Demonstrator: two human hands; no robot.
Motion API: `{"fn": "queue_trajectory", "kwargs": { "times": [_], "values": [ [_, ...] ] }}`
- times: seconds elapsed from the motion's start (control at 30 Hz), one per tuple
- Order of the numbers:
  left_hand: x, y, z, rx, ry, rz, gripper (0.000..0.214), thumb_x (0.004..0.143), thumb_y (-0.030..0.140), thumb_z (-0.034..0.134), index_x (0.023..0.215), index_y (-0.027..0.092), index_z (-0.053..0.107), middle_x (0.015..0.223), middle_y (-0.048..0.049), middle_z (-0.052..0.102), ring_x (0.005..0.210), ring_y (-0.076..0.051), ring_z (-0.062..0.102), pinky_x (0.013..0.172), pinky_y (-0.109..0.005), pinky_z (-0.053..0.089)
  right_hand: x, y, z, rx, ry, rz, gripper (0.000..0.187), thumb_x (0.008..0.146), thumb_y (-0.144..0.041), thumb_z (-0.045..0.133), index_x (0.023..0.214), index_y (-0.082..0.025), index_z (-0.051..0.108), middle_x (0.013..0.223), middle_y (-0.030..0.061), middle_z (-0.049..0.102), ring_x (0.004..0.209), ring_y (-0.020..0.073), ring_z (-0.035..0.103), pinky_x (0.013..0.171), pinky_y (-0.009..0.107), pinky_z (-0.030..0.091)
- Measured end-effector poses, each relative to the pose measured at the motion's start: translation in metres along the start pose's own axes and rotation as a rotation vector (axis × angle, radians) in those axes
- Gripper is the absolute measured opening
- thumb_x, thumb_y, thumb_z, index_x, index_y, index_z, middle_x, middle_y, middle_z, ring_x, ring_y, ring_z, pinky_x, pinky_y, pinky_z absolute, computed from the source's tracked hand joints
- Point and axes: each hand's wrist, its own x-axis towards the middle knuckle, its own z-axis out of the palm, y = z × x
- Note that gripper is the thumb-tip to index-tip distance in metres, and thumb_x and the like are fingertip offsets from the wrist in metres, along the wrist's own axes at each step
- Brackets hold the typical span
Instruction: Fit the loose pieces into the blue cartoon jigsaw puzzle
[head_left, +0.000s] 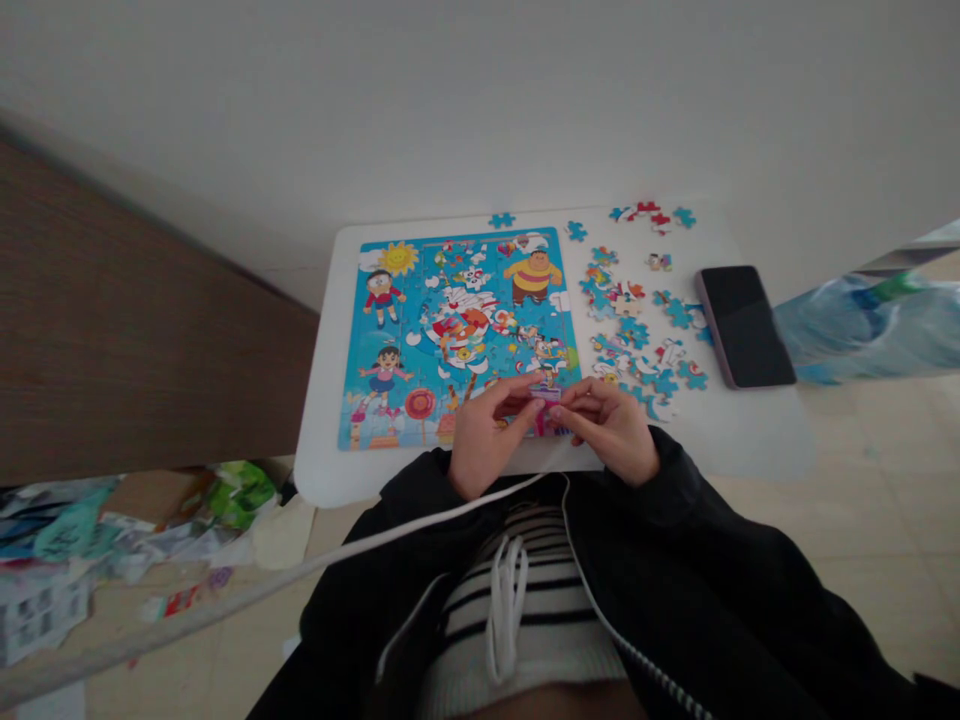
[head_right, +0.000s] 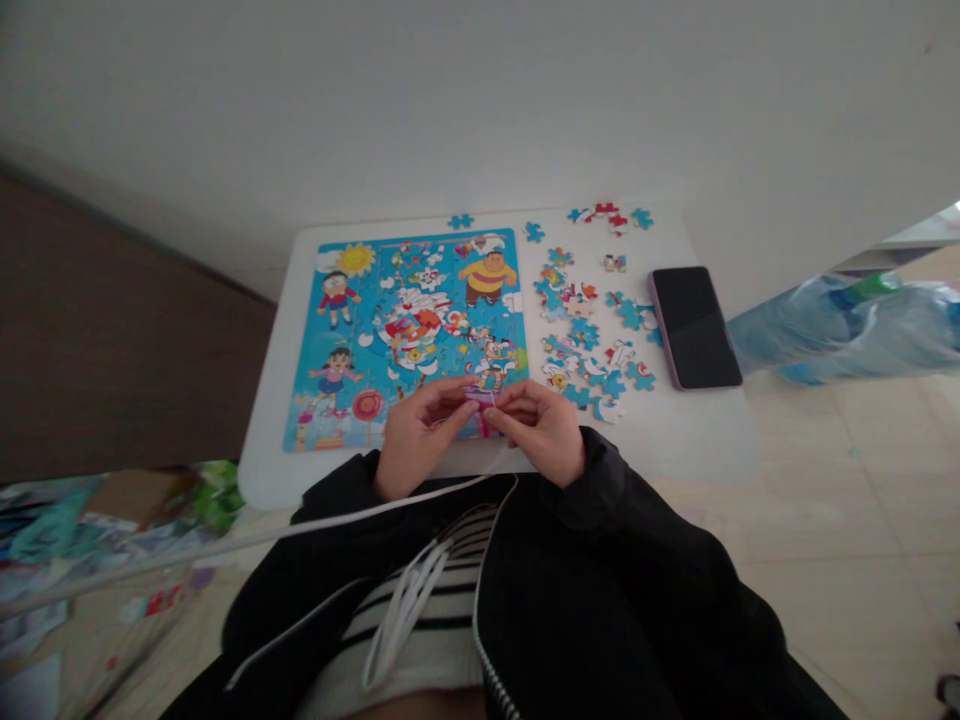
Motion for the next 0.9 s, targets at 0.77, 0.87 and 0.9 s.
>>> {"fn": "queue_trajectory", "kwargs": {
  "times": [0.77, 0.87, 0.9],
  "values": [
    [0.008, -0.012, 0.002, 0.699, -0.28, 0.462, 0.019, 0.089, 0.015, 0.046, 0.098, 0.013, 0.062, 0.096, -0.0056, 0.067, 0.089, -0.016, 0.062, 0.081, -0.03, 0.051, 0.003, 0.021, -0.022, -0.802, 0.032, -0.565, 0.015, 0.081, -0.027, 0.055, 0.089, -0.024, 0.068, 0.082, 0.0049, 0.066, 0.077, 0.0178, 0.061, 0.071, 0.033, 0.051],
    [0.003, -0.014, 0.003, 0.747, -0.261, 0.529, 0.022, 0.09, 0.016, 0.042, 0.101, 0.011, 0.061, 0.1, -0.0077, 0.066, 0.094, -0.017, 0.061, 0.084, -0.031, 0.051, 0.003, 0.021, -0.023, -0.833, 0.022, -0.594, 0.016, 0.082, -0.028, 0.055, 0.088, -0.023, 0.069, 0.082, 0.0046, 0.066, 0.076, 0.0168, 0.06, 0.073, 0.033, 0.05],
    [0.001, -0.015, 0.003, 0.762, -0.249, 0.547, 0.023, 0.09, 0.016, 0.042, 0.102, 0.01, 0.061, 0.1, -0.0083, 0.066, 0.095, -0.017, 0.061, 0.085, -0.031, 0.052, 0.003, 0.021, -0.023, -0.846, 0.022, -0.601, 0.016, 0.082, -0.027, 0.054, 0.088, -0.023, 0.069, 0.082, 0.0047, 0.066, 0.076, 0.0166, 0.06, 0.073, 0.032, 0.05]
  ]
}}
